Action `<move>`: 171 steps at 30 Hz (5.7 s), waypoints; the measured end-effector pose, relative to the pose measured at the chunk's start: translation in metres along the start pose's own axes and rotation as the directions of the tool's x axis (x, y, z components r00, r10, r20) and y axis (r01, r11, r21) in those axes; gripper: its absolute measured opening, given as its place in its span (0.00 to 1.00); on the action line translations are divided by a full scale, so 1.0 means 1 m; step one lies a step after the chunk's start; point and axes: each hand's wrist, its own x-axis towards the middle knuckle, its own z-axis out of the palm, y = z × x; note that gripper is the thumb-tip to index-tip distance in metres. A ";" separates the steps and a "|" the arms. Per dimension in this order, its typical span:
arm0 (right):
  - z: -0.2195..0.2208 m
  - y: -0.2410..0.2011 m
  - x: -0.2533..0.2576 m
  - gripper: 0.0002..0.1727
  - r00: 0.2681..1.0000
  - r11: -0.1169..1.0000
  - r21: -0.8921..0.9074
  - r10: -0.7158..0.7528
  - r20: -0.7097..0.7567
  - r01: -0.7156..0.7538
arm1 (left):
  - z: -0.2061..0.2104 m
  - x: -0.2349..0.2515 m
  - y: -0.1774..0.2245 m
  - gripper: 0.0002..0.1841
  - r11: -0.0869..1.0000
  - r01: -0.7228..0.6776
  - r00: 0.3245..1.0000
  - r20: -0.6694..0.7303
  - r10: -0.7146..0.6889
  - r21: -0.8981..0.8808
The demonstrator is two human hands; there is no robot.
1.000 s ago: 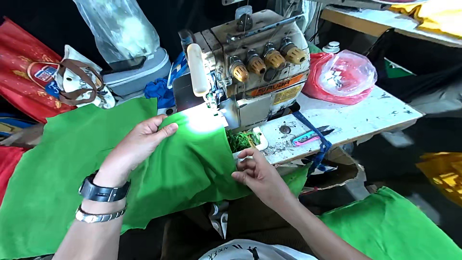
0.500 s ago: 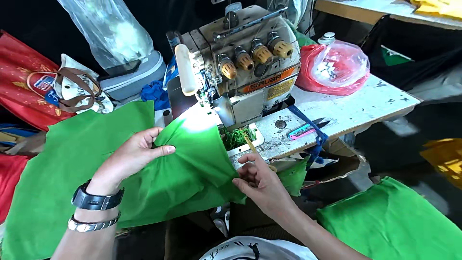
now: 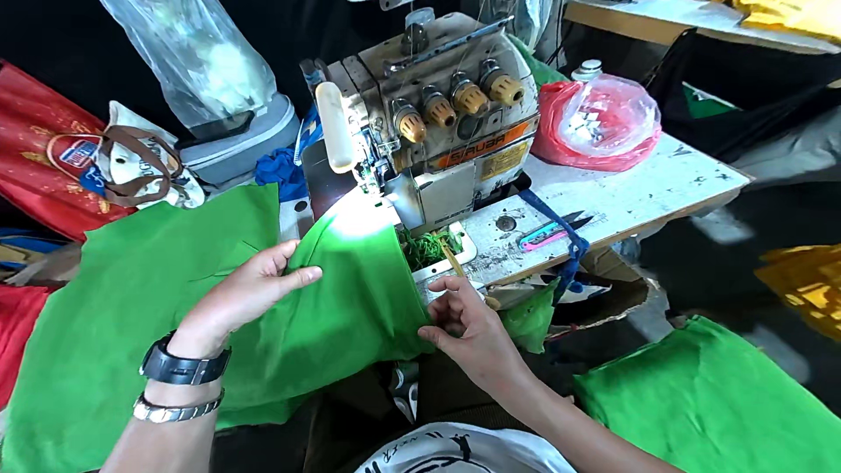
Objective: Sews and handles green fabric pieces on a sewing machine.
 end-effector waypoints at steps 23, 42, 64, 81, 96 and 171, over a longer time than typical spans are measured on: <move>-0.004 0.017 -0.005 0.17 0.986 0.983 -0.081 -0.164 0.040 0.167 | 0.028 -0.005 0.002 0.34 0.882 -0.007 0.852 -0.459 0.252 0.471; -0.010 0.018 -0.005 0.16 0.985 0.986 -0.023 -0.163 0.052 0.164 | 0.123 0.038 0.004 0.42 0.658 -0.052 0.691 -0.449 0.566 0.751; -0.011 0.009 0.006 0.12 0.972 0.973 0.026 -0.228 0.051 0.227 | 0.104 0.046 0.011 0.48 0.673 -0.062 0.725 -0.430 0.538 0.737; -0.022 0.016 -0.024 0.24 1.000 0.998 -0.070 0.010 -0.010 -0.010 | 0.047 -0.001 -0.025 0.46 0.995 -0.008 0.934 -0.356 0.044 0.100; -0.022 0.020 -0.031 0.24 0.984 0.988 -0.062 -0.149 -0.095 0.144 | 0.058 -0.034 0.076 0.11 0.976 0.217 0.900 -0.389 -0.198 0.005; -0.028 0.001 -0.031 0.33 0.996 1.000 0.010 -0.025 0.084 0.025 | 0.114 0.034 0.014 0.38 0.698 -0.057 0.698 -0.471 0.540 0.714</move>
